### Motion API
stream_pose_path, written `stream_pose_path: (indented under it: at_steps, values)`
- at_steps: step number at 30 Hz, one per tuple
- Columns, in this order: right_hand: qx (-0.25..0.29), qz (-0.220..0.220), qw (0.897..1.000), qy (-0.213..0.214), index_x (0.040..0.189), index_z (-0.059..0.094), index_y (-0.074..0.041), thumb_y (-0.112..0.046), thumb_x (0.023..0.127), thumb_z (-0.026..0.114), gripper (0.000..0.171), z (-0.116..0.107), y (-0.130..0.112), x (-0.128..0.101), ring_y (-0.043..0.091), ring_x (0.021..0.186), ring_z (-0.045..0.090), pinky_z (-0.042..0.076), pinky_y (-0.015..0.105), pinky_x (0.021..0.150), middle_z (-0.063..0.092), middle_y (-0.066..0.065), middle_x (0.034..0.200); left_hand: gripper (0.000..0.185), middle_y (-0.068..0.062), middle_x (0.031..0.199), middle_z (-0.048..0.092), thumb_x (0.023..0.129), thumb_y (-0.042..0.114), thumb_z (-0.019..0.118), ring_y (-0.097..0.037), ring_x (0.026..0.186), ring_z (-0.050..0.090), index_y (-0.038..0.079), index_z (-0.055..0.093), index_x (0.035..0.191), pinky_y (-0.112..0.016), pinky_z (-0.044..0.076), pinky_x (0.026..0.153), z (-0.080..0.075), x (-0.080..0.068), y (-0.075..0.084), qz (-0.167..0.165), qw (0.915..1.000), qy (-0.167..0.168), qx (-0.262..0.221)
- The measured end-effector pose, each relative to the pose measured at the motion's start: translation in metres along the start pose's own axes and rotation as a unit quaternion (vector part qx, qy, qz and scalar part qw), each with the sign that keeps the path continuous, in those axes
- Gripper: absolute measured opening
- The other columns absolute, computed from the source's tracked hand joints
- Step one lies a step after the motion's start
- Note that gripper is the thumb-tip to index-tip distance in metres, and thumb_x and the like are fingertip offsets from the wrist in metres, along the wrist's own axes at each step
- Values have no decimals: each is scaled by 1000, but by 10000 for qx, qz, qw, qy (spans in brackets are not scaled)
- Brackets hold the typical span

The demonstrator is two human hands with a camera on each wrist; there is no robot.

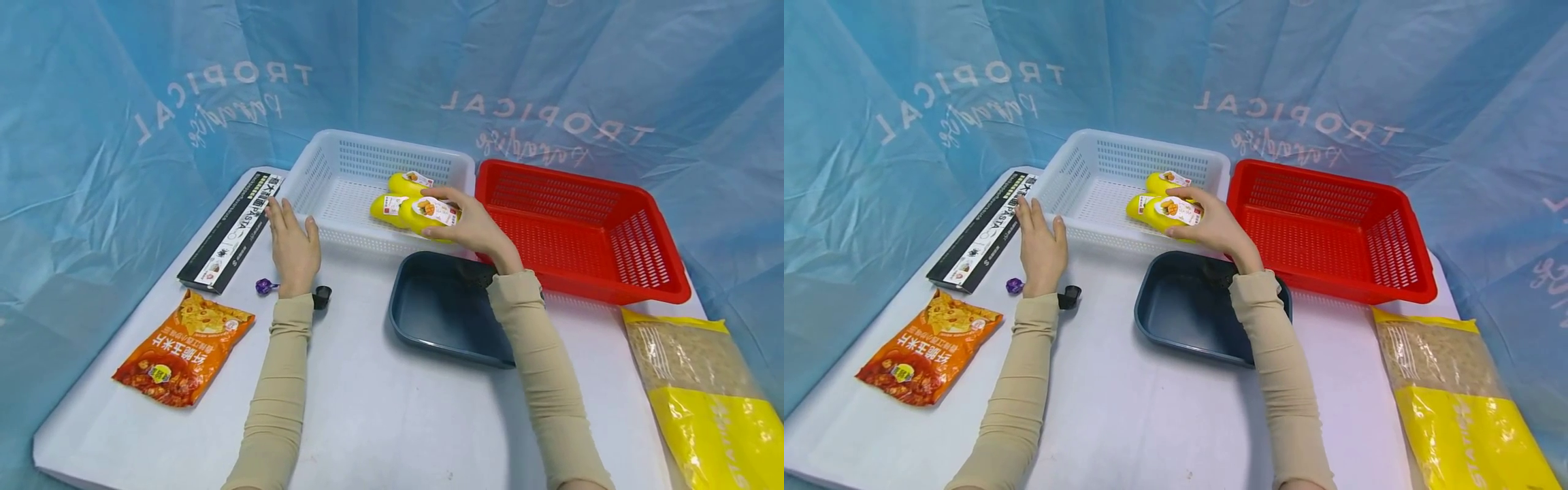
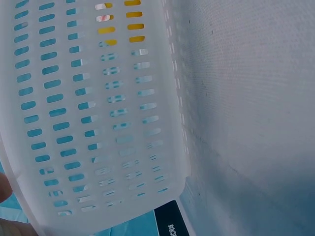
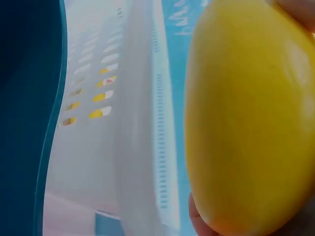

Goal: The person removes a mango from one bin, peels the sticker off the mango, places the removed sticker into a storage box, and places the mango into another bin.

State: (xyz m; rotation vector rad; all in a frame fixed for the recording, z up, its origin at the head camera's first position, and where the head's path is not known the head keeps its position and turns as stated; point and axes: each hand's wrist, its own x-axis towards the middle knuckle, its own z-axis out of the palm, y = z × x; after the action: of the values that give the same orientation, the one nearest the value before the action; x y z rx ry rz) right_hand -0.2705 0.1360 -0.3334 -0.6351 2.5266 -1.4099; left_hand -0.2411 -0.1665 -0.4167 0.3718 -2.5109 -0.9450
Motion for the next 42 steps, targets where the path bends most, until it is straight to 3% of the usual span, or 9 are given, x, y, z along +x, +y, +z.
stream_pose_path:
  at_steps: [7,13,23,30,34,38,42]
  values:
    - [-242,-308,9991,-161,135,53,-16,-22,79,79,62,-1,-7,-29,21,109,52,53,28,83,54,6,130,63,-14,164,-1,104,34,35,-37,151,5,-1,16,153,-46,13,123,2,-3,-1,-24,10000,30,-8]
    - [-155,-252,9993,-207,135,54,-20,-22,78,80,63,2,-8,-56,21,107,52,54,32,83,56,3,124,63,-17,163,1,104,33,35,-38,150,1,-3,19,152,-45,9,123,2,-4,0,29,10000,77,33]
    - [-305,-259,9989,-248,136,52,-17,-19,77,81,65,11,-5,-97,19,107,51,52,30,82,55,0,129,55,-23,158,23,101,29,43,-42,149,0,-2,37,146,-51,2,123,-1,-7,15,261,9992,142,279]
    - [-427,-337,9985,-111,136,53,-19,-21,75,83,67,23,0,-122,19,106,51,51,32,82,55,-1,131,47,-27,152,34,98,20,49,-48,147,7,-3,47,138,-56,6,121,-3,-15,36,807,9964,188,151]
    - [-571,-298,9979,-27,134,54,-21,-22,75,83,66,27,2,-134,18,105,51,50,32,83,56,-1,130,42,-26,147,41,97,16,50,-49,146,15,-3,52,135,-57,13,120,1,-26,52,1259,9917,210,-152]
    - [-652,-304,9974,37,132,55,-22,-21,74,83,64,29,6,-143,16,104,51,51,31,82,58,-2,128,38,-24,139,51,95,11,52,-46,142,30,-3,57,130,-53,22,120,8,-42,71,1974,9779,125,-674]
    - [-659,-348,9971,135,131,56,-24,-21,74,84,64,31,7,-152,15,103,52,50,30,81,58,-3,128,34,-20,133,58,95,9,52,-39,139,39,-1,59,127,-46,29,118,12,-63,90,2669,9550,-359,-1239]
